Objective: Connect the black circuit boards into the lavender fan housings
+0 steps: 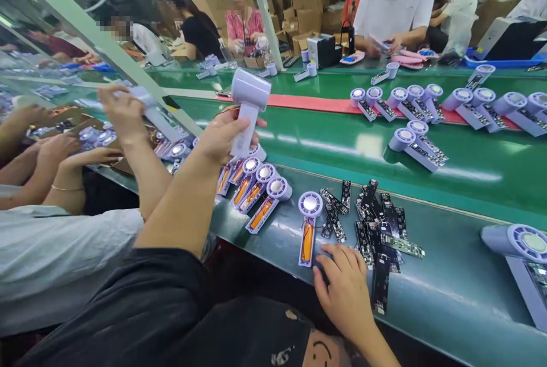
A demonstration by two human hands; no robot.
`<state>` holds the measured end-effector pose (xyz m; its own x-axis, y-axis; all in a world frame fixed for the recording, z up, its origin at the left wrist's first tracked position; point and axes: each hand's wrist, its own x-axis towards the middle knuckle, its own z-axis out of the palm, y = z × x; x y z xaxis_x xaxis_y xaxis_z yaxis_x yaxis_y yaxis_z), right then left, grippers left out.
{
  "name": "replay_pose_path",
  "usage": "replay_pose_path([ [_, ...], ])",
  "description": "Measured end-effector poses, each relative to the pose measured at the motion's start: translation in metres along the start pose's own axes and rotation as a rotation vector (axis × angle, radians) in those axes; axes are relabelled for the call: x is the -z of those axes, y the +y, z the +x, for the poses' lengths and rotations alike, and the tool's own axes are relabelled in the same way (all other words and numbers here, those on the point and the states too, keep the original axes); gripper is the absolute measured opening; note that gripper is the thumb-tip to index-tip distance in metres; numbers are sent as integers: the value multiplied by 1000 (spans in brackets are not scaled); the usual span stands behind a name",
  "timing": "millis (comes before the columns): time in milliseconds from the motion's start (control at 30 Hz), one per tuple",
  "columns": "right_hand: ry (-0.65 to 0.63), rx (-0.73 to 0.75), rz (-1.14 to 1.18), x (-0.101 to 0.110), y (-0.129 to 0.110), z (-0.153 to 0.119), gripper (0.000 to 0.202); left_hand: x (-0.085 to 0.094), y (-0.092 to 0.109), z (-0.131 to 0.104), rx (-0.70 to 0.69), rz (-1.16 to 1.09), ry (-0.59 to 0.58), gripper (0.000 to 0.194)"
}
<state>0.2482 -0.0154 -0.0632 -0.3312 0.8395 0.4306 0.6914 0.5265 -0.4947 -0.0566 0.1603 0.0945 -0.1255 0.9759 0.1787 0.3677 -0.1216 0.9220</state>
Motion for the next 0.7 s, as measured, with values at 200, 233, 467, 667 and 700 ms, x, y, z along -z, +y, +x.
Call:
replay_pose_path([
  [200,-48,7,-28,3,1,2,15,10,-10,-149,210,-95,-196,52],
  [233,-51,11,-35,3,0,3,15,5,-18,-168,282,-93,-237,48],
  [467,-37,7,-58,6,-4,4,15,-40,-67,-217,191,437,-329,35],
  [667,49,64,-30,4,-1,2,9,-61,-59,-189,98,879,-178,47],
  [700,73,72,-27,4,-1,1,8,-63,-56,-183,101,913,-179,50],
])
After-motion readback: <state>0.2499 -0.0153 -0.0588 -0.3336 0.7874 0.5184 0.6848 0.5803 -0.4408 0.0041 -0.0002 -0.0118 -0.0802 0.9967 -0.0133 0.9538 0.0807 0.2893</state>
